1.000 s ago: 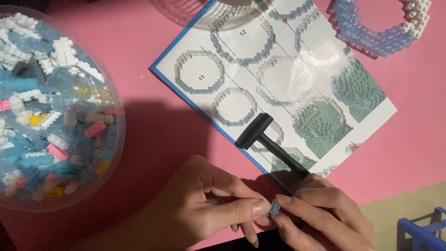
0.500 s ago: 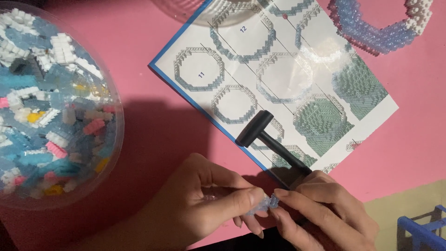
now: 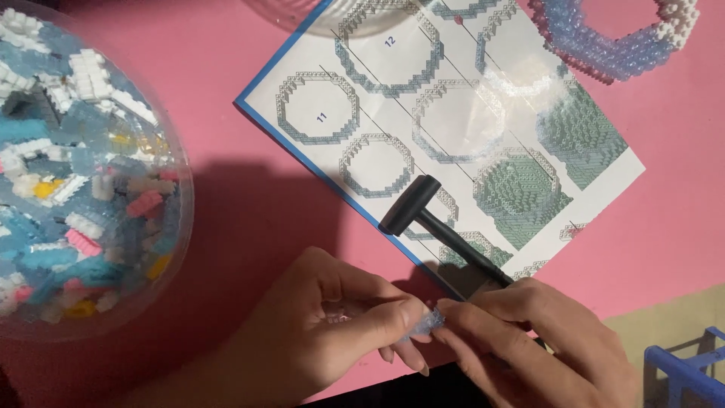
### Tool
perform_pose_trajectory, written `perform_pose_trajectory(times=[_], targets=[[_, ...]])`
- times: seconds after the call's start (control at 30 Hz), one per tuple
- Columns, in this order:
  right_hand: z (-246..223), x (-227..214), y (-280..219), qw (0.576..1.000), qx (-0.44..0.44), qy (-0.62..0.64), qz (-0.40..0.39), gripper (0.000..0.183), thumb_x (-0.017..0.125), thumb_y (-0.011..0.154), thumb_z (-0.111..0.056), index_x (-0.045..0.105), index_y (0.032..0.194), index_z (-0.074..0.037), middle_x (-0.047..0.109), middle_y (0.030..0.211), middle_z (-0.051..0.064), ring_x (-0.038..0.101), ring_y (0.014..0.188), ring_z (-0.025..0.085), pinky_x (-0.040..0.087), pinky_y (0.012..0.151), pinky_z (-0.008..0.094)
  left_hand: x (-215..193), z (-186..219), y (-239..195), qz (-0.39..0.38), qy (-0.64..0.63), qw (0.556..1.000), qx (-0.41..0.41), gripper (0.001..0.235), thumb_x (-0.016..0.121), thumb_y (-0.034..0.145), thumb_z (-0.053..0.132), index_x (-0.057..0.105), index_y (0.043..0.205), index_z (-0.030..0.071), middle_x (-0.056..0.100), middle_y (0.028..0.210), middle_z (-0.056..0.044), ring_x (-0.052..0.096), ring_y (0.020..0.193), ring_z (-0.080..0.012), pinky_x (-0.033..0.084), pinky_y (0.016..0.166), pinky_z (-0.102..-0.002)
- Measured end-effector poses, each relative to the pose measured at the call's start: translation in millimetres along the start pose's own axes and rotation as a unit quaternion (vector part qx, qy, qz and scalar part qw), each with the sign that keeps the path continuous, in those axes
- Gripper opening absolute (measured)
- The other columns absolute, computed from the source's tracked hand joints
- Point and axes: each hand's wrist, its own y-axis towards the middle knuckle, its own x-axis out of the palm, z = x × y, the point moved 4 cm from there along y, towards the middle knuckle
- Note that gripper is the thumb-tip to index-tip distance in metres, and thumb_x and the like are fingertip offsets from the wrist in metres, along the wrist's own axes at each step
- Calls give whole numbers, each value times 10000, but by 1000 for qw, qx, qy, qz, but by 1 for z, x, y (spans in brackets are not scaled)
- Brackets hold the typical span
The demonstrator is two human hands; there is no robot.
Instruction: Assembling a toy using small interlocking plastic beads by following a pattern guide
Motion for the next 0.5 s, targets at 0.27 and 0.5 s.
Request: perform_pose_trajectory(times=[0.27,0.5], targets=[[5,0,-1,1000,7,23,14,74,772,844,-65,778,887,-6,722,744,106,694,585,166,546,540,239,1,7,-4,-17,-22,999,45,236,702,942,131,858,819,3,858,779,-80,788,779,-102,678,769,-280],[6,1,-3,997,59,40,0,148,747,831,-196,809,858,-64,722,769,61,687,605,115,559,580,194,4,4,0,-86,-20,995,35,51,769,936,12,749,954,-31,718,863,-94,690,865,-104,582,814,-229]])
